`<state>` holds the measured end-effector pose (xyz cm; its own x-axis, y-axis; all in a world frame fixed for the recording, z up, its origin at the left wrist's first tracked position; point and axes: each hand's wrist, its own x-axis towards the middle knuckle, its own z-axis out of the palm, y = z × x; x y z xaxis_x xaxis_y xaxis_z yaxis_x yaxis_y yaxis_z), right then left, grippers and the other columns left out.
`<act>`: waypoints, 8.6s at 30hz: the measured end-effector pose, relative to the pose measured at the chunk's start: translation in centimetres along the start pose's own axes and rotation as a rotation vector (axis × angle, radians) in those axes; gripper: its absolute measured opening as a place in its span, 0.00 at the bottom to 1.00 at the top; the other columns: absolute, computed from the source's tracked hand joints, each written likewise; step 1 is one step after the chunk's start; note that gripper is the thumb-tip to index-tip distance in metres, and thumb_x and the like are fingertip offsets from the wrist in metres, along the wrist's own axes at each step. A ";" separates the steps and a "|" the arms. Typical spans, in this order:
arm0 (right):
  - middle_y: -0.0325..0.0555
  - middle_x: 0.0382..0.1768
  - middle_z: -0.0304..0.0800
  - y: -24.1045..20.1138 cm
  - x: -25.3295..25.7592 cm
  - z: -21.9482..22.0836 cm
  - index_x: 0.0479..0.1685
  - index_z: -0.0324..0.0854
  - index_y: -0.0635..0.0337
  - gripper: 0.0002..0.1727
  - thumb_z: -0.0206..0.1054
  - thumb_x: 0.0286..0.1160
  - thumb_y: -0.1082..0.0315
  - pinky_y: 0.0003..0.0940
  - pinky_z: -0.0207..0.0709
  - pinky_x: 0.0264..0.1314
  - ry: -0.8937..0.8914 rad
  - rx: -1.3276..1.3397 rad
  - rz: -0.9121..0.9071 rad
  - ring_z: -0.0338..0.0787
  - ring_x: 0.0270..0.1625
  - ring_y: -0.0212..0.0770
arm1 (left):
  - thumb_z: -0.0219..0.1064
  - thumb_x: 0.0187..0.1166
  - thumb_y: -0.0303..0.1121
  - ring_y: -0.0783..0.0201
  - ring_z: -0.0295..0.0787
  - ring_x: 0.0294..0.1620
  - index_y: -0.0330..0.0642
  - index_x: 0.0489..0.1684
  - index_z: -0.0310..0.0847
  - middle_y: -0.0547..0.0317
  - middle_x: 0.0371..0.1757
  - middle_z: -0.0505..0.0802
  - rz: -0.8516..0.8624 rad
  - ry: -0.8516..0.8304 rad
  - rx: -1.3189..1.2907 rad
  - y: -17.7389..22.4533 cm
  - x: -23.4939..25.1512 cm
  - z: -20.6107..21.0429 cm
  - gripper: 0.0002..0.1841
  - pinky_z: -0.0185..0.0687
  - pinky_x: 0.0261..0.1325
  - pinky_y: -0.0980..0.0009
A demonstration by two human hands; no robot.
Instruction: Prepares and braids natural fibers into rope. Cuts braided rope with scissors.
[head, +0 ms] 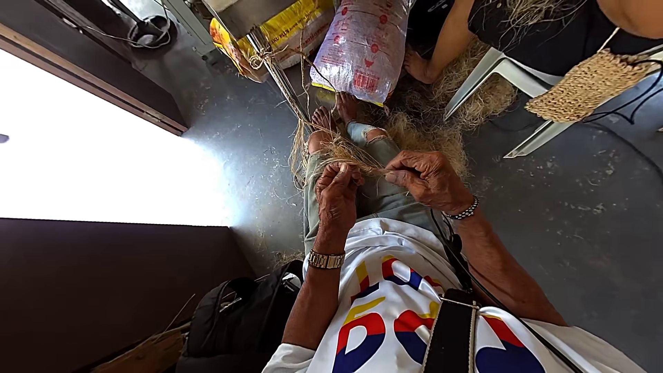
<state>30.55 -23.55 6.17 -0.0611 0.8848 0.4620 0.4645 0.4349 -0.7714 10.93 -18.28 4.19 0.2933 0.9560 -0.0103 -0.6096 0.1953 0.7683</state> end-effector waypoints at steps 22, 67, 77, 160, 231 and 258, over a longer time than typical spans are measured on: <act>0.51 0.42 0.88 1.5 0.5 -0.3 0.35 0.86 0.64 0.09 0.62 0.74 0.70 0.21 0.79 0.61 0.106 -0.072 -0.208 0.86 0.53 0.32 | 0.70 0.70 0.33 0.57 0.88 0.31 0.37 0.25 0.85 0.54 0.26 0.88 0.412 0.140 1.267 -2.2 0.2 -1.3 0.09 0.83 0.37 0.56; 0.25 0.45 0.96 -0.1 0.4 -0.3 0.56 0.89 0.44 0.23 0.55 0.78 0.80 0.23 0.90 0.42 0.252 0.685 0.086 0.94 0.40 0.26 | 0.70 0.74 0.26 0.71 0.83 0.27 0.32 0.31 0.91 0.58 0.25 0.90 0.275 -0.174 0.792 -1.3 0.5 -1.7 0.06 0.78 0.35 0.70; 0.31 0.47 0.94 0.3 0.9 1.8 0.56 0.91 0.38 0.13 0.71 0.75 0.63 0.30 0.88 0.56 -0.030 0.824 -0.147 0.92 0.50 0.33 | 0.64 0.80 0.26 0.71 0.83 0.30 0.30 0.35 0.86 0.58 0.28 0.88 0.198 0.240 0.724 0.9 1.1 -1.6 0.08 0.81 0.40 0.70; 0.52 0.37 0.88 1.3 -0.2 3.2 0.45 0.87 0.67 0.09 0.64 0.73 0.74 0.34 0.84 0.39 0.158 -0.277 -0.064 0.88 0.36 0.43 | 0.60 0.86 0.25 0.70 0.89 0.32 0.39 0.45 0.81 0.61 0.34 0.90 0.179 -0.012 0.737 -0.7 -0.9 1.3 0.04 0.89 0.40 0.72; 0.39 0.37 0.88 0.3 -0.2 4.2 0.51 0.83 0.59 0.09 0.71 0.77 0.69 0.23 0.83 0.32 0.191 0.632 0.312 0.86 0.32 0.29 | 0.60 0.87 0.28 0.72 0.84 0.25 0.39 0.44 0.79 0.64 0.28 0.86 0.345 0.168 0.797 -2.6 -1.1 1.7 0.04 0.84 0.32 0.74; 0.43 0.33 0.87 -0.5 0.0 2.1 0.47 0.78 0.57 0.09 0.58 0.77 0.80 0.28 0.86 0.29 0.162 1.021 0.513 0.85 0.25 0.33 | 0.56 0.87 0.27 0.67 0.84 0.57 0.35 0.43 0.79 0.53 0.52 0.85 0.779 -0.116 0.852 -2.6 -0.3 0.5 0.07 0.83 0.61 0.71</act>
<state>28.46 -23.38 5.64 0.0765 0.9970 -0.0149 -0.5337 0.0283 -0.8452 12.74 -19.18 2.54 0.1490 0.7179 0.6800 0.0255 -0.6902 0.7232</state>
